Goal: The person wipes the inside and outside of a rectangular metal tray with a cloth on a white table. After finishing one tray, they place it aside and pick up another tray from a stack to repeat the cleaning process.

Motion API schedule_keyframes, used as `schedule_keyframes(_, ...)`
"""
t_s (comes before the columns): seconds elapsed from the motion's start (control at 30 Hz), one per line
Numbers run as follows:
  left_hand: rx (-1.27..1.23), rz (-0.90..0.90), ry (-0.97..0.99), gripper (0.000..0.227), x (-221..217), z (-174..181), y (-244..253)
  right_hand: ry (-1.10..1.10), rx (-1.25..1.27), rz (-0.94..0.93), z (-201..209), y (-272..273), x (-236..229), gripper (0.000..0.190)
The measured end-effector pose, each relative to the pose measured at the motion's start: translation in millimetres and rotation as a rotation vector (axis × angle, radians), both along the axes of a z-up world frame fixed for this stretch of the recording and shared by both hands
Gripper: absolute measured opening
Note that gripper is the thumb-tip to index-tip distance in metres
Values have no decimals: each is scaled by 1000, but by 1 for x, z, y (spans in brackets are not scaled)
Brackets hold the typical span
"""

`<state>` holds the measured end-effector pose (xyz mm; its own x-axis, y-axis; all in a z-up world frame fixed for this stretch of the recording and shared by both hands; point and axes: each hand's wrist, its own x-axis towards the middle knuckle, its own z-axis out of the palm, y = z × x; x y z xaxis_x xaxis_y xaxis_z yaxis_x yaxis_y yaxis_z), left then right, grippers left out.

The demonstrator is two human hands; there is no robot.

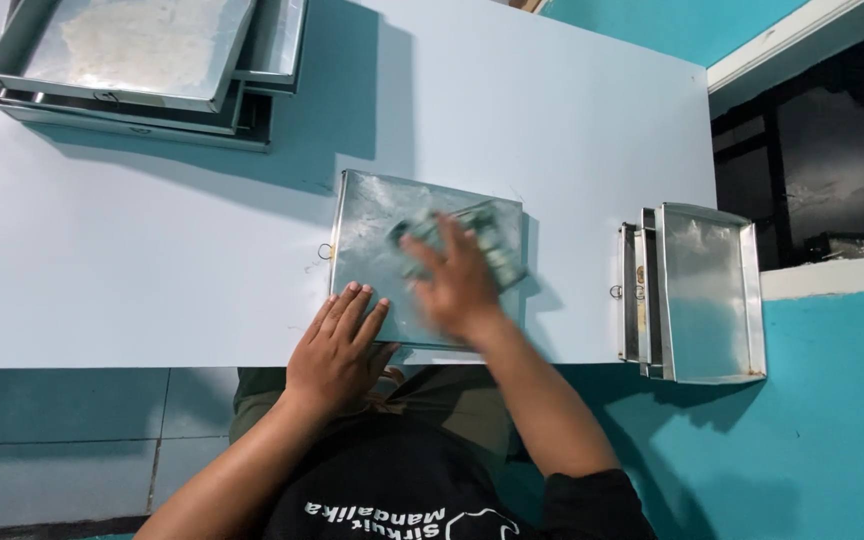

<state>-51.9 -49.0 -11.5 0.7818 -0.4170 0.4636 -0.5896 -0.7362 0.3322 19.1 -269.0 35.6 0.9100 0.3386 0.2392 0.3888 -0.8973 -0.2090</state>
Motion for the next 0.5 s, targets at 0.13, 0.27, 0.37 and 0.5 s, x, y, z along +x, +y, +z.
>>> schedule_keyframes(0.13,46,5,-3,61,-2,-1,1,198,78,132,16,8,-27,66)
schedule_keyframes(0.27,81,17,-20,63,-2,2,1,217,-12,-15,29,-29,-12,64)
schedule_keyframes(0.37,98,21,-22,63,-2,2,1,226,-9,-243,14,-68,-1,58)
schedule_keyframes(0.5,99,14,20,61,-3,-1,1,193,125,-339,-6,-74,-9,55)
